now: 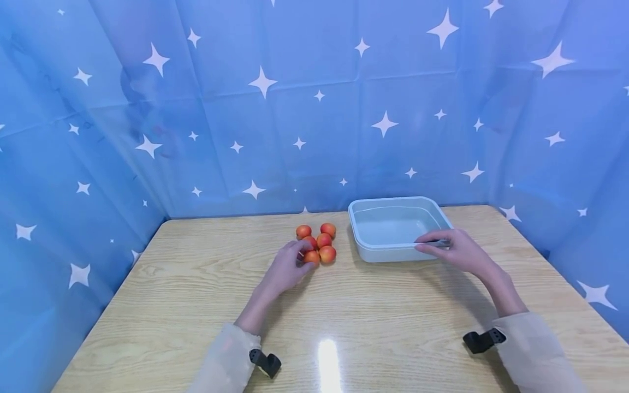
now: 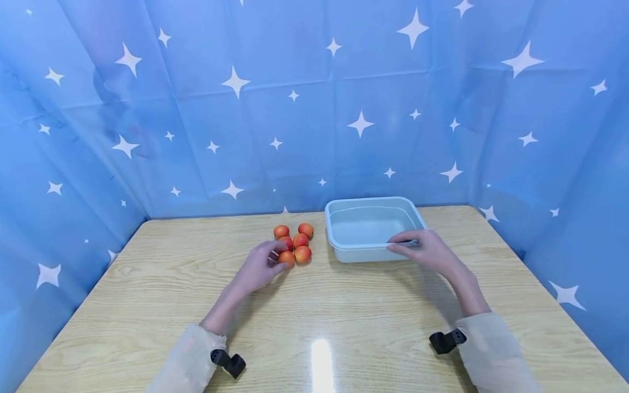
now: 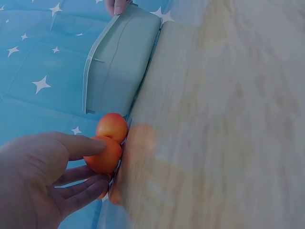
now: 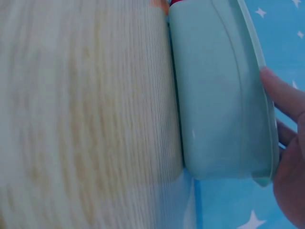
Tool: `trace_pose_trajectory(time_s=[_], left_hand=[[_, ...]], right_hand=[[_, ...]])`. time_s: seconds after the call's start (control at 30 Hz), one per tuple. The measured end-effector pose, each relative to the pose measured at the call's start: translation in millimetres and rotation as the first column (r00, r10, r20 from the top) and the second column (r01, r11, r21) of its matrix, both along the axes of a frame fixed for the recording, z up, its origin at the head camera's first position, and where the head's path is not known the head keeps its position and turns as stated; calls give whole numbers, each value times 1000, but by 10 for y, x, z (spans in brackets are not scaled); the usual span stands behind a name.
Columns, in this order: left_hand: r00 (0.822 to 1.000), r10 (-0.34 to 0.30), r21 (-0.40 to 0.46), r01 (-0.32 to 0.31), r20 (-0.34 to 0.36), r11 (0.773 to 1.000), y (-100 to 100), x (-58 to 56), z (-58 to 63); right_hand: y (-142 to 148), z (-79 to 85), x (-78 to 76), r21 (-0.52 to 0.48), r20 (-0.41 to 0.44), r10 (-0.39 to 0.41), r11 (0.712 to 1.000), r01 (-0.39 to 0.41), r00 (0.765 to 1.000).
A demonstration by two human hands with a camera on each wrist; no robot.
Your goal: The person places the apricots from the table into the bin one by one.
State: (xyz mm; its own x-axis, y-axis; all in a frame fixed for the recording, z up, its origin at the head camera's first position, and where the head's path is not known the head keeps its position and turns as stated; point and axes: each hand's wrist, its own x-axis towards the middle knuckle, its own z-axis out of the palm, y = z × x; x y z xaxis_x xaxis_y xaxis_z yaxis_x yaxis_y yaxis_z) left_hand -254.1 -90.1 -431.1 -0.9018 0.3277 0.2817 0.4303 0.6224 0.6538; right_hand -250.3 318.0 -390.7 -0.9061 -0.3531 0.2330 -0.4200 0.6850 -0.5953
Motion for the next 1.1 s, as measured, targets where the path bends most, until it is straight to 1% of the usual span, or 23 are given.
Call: trace_pose_trajectory(time_s=[0.13, 0.33, 0.43, 0.57, 0.77, 0.83, 0.9, 1.0, 1.1], left_hand=[[1000, 2, 43, -3, 16, 999, -23, -2, 28], [999, 2, 152, -8, 39, 988, -45, -3, 82], [999, 10, 173, -16, 34, 985, -46, -10, 124], [999, 37, 192, -42, 26, 980, -24, -18, 189], [997, 70, 245, -74, 28, 967, 63, -27, 282], [997, 74, 266, -77, 20, 961, 99, -38, 308], [997, 71, 291, -67, -3, 954, 137, -51, 333], [997, 53, 326, -33, -53, 945, 197, -73, 366], [996, 36, 356, -4, -82, 935, 259, -81, 399]], right_hand=[[-10, 8, 9, 0, 10, -3, 1000, 3, 1000], [-14, -9, 7, 2, 5, -5, 1000, 5, 1000], [-16, -8, 5, 3, 1, -3, 1000, 3, 1000], [-18, 0, 9, 6, 4, -8, 1000, 8, 1000], [-7, 2, 23, 3, 7, -13, 1000, 13, 1000], [-6, 2, 25, 4, 5, -13, 1000, 13, 1000], [-6, 0, 22, 4, 1, -10, 1000, 10, 1000], [-7, -4, 15, 4, -6, -3, 1000, 3, 1000], [-7, -8, 8, 4, -12, 2, 1000, -2, 1000]])
